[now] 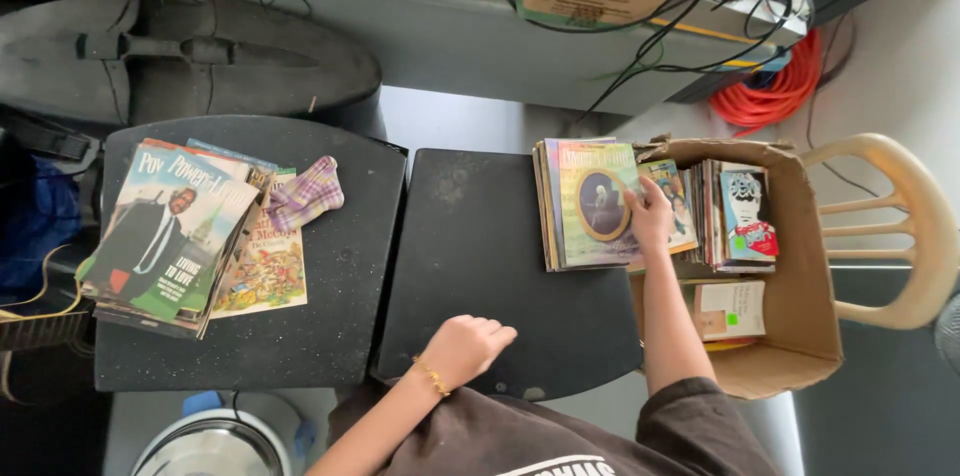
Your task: The person wipes the covers of several magazines with a small cloth, picking them up from a stack on a table, cleaning them, and placing them into a cardboard box. The person handles each magazine individually, wiping both the front and back covers before stacking them in the box.
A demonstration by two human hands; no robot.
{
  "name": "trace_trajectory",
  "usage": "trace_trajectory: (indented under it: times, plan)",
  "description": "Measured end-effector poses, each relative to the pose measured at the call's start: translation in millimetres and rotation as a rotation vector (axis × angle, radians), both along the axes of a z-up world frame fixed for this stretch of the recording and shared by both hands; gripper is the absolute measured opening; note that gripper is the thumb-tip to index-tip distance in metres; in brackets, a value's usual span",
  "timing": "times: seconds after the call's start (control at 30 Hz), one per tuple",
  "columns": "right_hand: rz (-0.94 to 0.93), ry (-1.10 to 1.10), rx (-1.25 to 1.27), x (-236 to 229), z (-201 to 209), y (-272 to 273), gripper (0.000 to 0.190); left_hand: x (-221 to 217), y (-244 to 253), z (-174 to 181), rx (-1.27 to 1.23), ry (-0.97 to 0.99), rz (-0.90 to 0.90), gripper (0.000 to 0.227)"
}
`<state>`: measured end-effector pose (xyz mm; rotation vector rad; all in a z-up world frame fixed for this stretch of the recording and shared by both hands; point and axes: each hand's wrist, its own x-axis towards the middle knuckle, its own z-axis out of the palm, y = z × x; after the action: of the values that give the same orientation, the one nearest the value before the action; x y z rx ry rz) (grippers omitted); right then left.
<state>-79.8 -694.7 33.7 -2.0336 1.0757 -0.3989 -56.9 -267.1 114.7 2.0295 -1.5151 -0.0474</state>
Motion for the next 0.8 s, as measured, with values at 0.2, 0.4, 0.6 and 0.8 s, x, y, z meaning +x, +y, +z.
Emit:
trace_trajectory:
  times: [0.2,0.4,0.6,0.8]
  plan:
    - [0.044,0.035,-0.205,14.1,3.6,21.7,0.048,10.4,15.8,-12.8,0.105,0.019,0.127,0.003]
    - [0.07,0.011,-0.304,18.4,-2.8,29.1,0.045,13.4,10.3,-5.2,0.118,0.025,0.142,0.003]
    - [0.037,0.053,-0.315,16.5,-4.5,32.3,0.045,10.1,9.2,-2.4,0.107,0.039,0.13,0.003]
    - [0.044,0.08,-0.318,19.3,-2.5,35.3,0.046,11.5,14.4,-0.5,0.115,0.02,0.13,0.002]
